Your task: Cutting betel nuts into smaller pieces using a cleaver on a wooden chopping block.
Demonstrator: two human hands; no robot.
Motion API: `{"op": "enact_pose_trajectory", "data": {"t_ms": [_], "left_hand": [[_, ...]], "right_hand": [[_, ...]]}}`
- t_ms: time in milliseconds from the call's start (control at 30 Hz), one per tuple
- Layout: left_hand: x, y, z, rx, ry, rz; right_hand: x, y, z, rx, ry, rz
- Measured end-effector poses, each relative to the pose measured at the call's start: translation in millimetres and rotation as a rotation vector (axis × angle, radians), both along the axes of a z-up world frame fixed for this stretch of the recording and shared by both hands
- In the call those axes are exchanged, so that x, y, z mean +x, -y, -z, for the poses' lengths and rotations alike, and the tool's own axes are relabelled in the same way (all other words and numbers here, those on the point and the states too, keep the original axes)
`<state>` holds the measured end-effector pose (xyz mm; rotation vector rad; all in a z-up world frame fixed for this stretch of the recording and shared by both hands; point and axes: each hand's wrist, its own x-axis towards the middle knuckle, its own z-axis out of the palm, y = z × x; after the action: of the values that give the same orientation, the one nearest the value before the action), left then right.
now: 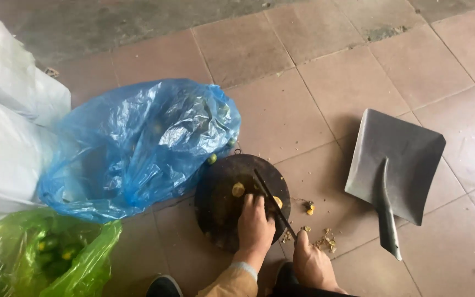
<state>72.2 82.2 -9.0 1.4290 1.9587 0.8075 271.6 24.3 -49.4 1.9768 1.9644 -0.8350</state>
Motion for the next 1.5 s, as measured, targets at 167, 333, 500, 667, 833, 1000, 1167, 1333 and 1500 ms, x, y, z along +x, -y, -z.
{"op": "enact_pose_trajectory", "data": {"t_ms": [167, 333, 500, 667, 833, 1000, 1167, 1333, 1500], "left_hand": [[2, -12, 25, 0.111, -0.129, 0.112], [3, -11, 40, 0.228, -0.162, 0.163], [3, -14, 52, 0.114, -0.278, 0.263], [-10, -31, 38, 0.054, -0.176, 0.315], [-3, -10, 75, 0.053, -0.148, 0.232], [16, 12, 77, 0.019, -0.241, 0.321], [-3, 2, 25, 0.123, -0.052, 0.028], [-23, 15, 15, 0.206, 0.031, -0.032], [-2, 25, -30, 0.105, -0.133, 0.252]], "right_hand": [[0, 4, 4, 0.033, 0.006, -0.006], [-8, -9, -12, 0.056, 0.018, -0.059], [-18, -34, -16, 0.173, -0.124, -0.109], [14, 2, 10, 0.176, -0.050, -0.105], [2, -11, -6, -0.001, -0.079, -0.075], [-21, -46, -5, 0.175, -0.173, -0.147], [-5, -50, -26, 0.159, -0.314, -0.059], [-6, -51, -31, 0.112, -0.423, 0.079], [-9, -58, -25, 0.174, -0.595, 0.157]]}}
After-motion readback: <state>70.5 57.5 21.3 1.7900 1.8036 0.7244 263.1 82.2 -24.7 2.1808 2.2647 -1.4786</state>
